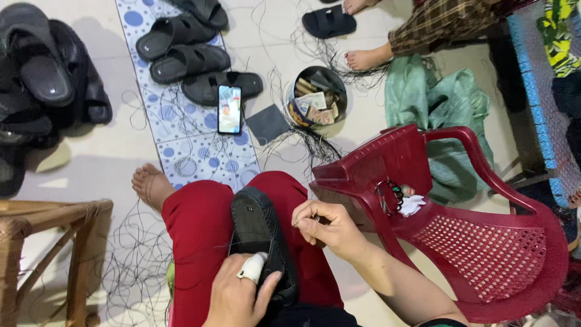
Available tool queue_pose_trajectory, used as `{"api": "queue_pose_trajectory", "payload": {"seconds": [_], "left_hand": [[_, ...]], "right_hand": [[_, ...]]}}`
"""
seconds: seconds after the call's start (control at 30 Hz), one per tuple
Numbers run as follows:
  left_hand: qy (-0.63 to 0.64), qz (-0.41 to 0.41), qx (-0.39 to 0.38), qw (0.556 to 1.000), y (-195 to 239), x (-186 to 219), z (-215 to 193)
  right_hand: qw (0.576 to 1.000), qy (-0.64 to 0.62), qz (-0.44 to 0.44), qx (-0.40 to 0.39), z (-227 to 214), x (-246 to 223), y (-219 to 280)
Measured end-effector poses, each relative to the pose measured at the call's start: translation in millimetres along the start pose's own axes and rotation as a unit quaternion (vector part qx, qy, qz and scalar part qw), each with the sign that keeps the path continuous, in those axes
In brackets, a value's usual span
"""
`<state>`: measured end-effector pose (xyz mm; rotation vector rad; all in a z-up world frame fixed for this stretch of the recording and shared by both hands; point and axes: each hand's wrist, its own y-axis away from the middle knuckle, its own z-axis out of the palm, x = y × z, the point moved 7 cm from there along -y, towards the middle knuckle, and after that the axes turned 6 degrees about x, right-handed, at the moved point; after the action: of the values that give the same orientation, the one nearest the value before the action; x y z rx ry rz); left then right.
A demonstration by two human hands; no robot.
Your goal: The person sits on the floor and sews a black slip-on shoe using a needle and thread. They repeatedly push the needle through the sole and pull the thread to stitch the shoe while holding it on their lap.
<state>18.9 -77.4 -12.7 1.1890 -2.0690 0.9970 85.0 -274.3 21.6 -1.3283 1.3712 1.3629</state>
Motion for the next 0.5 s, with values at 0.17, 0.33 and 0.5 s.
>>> {"api": "queue_pose_trajectory", "payload": {"seconds": [0.17,0.33,0.5], "left_hand": [[-0.118,-0.032,0.003,0.992,22,-26,27],[-0.097,-0.014,-0.010,0.995,14,-26,21],[-0.105,-0.008,-0.014,0.994,16,-27,30]], "right_hand": [[0.981,-0.041,0.022,-0.186,20,-13,18],[0.900,0.365,-0.030,-0.235,18,-14,40],[0.889,0.442,-0.106,-0.051,7,-27,33]]}}
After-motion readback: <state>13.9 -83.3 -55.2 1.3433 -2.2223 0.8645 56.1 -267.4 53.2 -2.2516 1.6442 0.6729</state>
